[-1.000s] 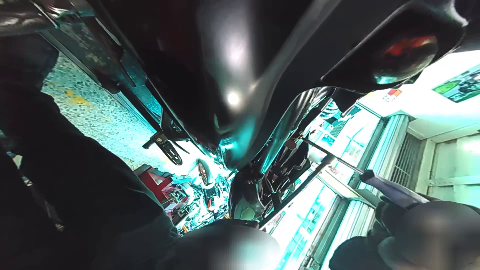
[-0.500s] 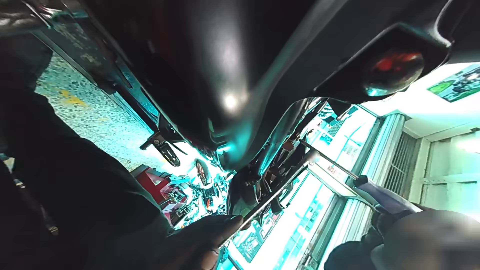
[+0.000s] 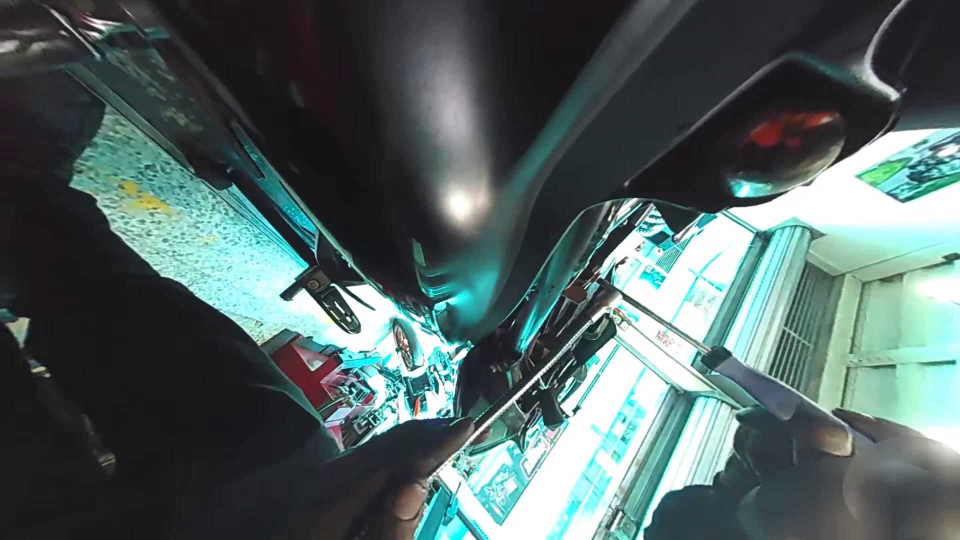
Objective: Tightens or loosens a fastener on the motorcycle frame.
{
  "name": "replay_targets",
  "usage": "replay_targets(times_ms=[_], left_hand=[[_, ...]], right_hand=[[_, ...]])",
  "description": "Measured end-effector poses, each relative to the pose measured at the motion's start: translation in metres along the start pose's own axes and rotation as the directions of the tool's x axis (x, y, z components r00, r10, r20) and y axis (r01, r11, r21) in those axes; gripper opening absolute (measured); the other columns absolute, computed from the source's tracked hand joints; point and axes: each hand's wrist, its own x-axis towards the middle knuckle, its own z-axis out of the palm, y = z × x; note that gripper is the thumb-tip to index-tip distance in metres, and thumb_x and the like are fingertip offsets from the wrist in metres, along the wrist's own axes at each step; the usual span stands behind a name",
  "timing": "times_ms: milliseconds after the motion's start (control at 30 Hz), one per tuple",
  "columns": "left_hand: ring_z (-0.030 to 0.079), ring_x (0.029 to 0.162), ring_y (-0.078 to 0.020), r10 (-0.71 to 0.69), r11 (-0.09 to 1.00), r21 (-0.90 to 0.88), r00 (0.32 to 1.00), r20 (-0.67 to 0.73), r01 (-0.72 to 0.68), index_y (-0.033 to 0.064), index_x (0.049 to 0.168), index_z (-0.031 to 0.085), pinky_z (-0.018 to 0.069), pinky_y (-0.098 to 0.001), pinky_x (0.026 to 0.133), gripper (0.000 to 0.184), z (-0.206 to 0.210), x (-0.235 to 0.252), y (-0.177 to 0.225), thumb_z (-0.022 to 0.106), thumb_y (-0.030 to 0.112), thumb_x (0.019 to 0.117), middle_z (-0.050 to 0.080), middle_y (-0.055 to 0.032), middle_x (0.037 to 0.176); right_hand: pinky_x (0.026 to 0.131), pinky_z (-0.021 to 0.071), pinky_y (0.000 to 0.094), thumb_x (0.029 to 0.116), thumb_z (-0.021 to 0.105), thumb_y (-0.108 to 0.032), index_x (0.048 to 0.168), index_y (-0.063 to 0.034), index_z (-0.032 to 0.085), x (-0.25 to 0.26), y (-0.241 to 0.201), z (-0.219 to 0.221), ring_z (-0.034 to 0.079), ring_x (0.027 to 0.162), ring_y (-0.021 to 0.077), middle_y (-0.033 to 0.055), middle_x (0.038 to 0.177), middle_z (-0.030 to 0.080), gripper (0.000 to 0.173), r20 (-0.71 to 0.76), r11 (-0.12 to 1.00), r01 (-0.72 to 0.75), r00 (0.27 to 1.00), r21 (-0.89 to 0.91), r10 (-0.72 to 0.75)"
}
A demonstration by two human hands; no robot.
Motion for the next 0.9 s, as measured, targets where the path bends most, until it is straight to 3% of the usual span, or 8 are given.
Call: replay_targets(times_ms=[67,167,233,300,533,667,800,900], left_hand=[[0.065,0.086,-0.0019,-0.03,0.999,0.008,0.999,-0.04,0.031,0.009,0.13,0.068,0.0566,-0.0204,0.082,0.039,0.002,-0.003,0.001,0.043,0.032,0.1114,0.072,-0.0032,0.103],[0.066,0.088,-0.0018,-0.028,0.996,-0.092,0.994,-0.11,0.018,0.011,0.131,0.069,0.0565,-0.0202,0.081,0.036,-0.013,-0.039,-0.033,0.047,0.031,0.1104,0.074,-0.0001,0.11],[0.067,0.099,-0.0082,0.085,0.987,-0.14,0.995,0.051,-0.077,0.0006,0.14,0.059,0.0573,-0.0264,0.088,0.042,-0.042,-0.065,-0.064,0.041,0.025,0.1113,0.07,-0.0062,0.121],[0.066,0.082,-0.0052,-0.127,0.992,-0.029,0.975,-0.184,0.124,0.0065,0.122,0.072,0.0583,-0.0267,0.082,0.038,-0.012,-0.045,-0.025,0.046,0.031,0.1098,0.072,0.0002,0.097],[0.064,0.075,-0.0071,-0.04,0.993,-0.114,0.97,-0.241,0.013,-0.0001,0.123,0.07,0.057,-0.026,0.074,0.042,0.023,-0.043,-0.03,0.046,0.032,0.1097,0.073,-0.006,0.095],[0.07,0.084,-0.0054,-0.116,0.961,-0.275,0.959,-0.259,0.042,0.0035,0.129,0.069,0.0604,-0.026,0.081,0.042,0.042,-0.023,0.004,0.041,0.03,0.1122,0.076,-0.0026,0.109],[0.069,0.087,-0.0018,-0.214,0.914,-0.388,0.954,-0.212,0.119,0.0061,0.135,0.065,0.0555,-0.0183,0.072,0.044,0.047,-0.014,0.023,0.035,0.03,0.1135,0.073,-0.0041,0.124],[0.068,0.083,-0.0002,-0.286,0.85,-0.501,0.94,-0.184,0.161,0.0058,0.138,0.063,0.0535,-0.0156,0.066,0.045,0.047,-0.013,0.031,0.035,0.03,0.1135,0.072,-0.0047,0.126]], right_hand=[[0.059,0.0564,0.0185,0.0997,0.068,-0.037,0.109,-0.0199,0.056,-0.001,-0.011,0.001,0.064,0.071,-0.001,-0.012,0.092,0.065,0.023,-0.004,0.983,0.077,0.997,-0.165,-0.079],[0.082,0.0562,0.0196,0.1002,0.066,-0.034,0.118,-0.0157,0.06,0.0,-0.013,-0.014,0.066,0.092,-0.0006,-0.0102,0.103,0.066,0.026,0.129,0.922,0.282,0.958,-0.267,-0.256],[0.084,0.0594,0.0241,0.102,0.062,-0.036,0.118,-0.0148,0.061,0.01,-0.015,-0.016,0.069,0.096,0.0042,-0.0077,0.106,0.07,0.027,0.184,0.913,0.324,0.941,-0.25,-0.283],[0.089,0.06,0.0285,0.102,0.061,-0.036,0.122,-0.0167,0.061,0.018,-0.014,-0.021,0.071,0.101,0.0084,-0.0069,0.111,0.071,0.028,0.238,0.933,0.307,0.936,-0.186,-0.26],[0.063,0.0555,0.0203,0.1051,0.057,-0.043,0.097,-0.0086,0.061,0.025,-0.021,-0.014,0.065,0.072,0.0009,-0.0061,0.084,0.067,0.036,0.131,0.91,0.207,0.977,-0.358,-0.171],[0.092,0.0568,0.0333,0.1008,0.062,-0.04,0.128,-0.0205,0.052,0.034,-0.024,-0.023,0.066,0.109,0.0126,-0.005,0.124,0.064,0.035,0.302,0.981,0.143,0.948,-0.131,-0.098],[0.1,0.0526,0.0306,0.0968,0.068,-0.028,0.124,-0.0203,0.056,0.035,-0.016,-0.03,0.064,0.114,0.0104,-0.008,0.117,0.066,0.031,0.329,0.96,0.257,0.921,-0.108,-0.209],[0.084,0.0563,0.0326,0.1033,0.062,-0.024,0.116,-0.0037,0.058,0.037,-0.021,-0.029,0.066,0.094,0.0142,0.006,0.103,0.066,0.024,0.322,0.907,0.342,0.911,-0.247,-0.256]])
